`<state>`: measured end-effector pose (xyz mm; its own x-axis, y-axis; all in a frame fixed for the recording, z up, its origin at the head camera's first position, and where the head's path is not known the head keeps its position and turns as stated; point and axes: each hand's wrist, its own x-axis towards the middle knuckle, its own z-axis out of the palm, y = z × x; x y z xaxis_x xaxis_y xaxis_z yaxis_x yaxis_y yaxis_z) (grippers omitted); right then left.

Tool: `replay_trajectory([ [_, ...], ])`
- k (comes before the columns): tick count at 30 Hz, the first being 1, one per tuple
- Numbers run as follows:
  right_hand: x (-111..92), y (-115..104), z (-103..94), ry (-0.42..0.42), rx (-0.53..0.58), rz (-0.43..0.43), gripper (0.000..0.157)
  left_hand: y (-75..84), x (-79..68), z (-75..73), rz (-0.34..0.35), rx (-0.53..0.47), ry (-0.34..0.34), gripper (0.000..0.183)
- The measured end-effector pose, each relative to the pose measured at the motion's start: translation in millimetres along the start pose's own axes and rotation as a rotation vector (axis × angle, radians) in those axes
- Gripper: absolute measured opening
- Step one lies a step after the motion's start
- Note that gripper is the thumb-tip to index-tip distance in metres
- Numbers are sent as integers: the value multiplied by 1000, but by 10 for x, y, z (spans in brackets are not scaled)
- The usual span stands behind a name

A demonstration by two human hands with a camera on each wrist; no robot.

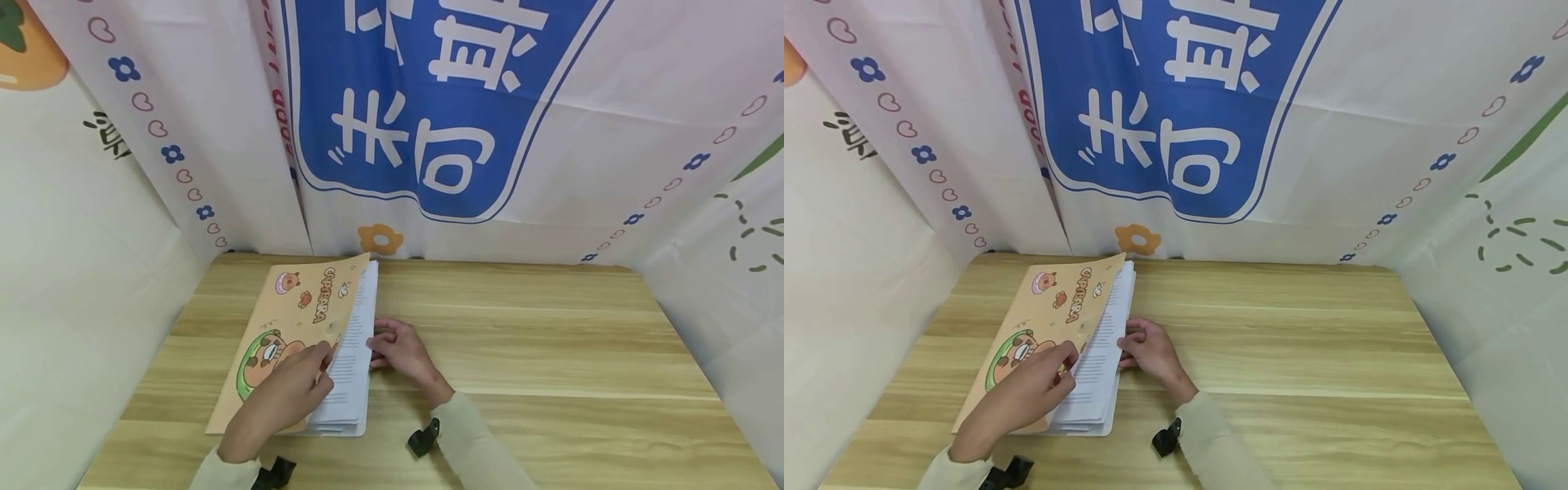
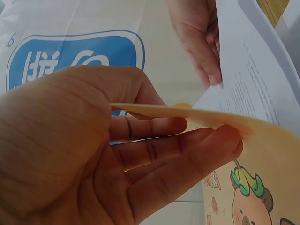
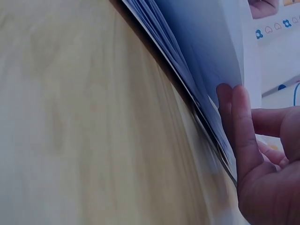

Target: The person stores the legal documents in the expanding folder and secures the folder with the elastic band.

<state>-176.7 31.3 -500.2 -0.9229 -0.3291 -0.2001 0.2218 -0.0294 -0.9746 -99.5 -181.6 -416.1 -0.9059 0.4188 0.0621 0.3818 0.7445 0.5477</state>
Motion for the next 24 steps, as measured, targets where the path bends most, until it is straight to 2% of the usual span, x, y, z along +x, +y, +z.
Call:
replay_trajectory([
  [16, 106, 51, 218, 11, 7, 40, 37, 13, 9, -10, -19, -10, -16, 14],
  [24, 133, 47, 273, 18, -4, 59, 39, 10, 14, 14, 5, -1, -11, 14],
])
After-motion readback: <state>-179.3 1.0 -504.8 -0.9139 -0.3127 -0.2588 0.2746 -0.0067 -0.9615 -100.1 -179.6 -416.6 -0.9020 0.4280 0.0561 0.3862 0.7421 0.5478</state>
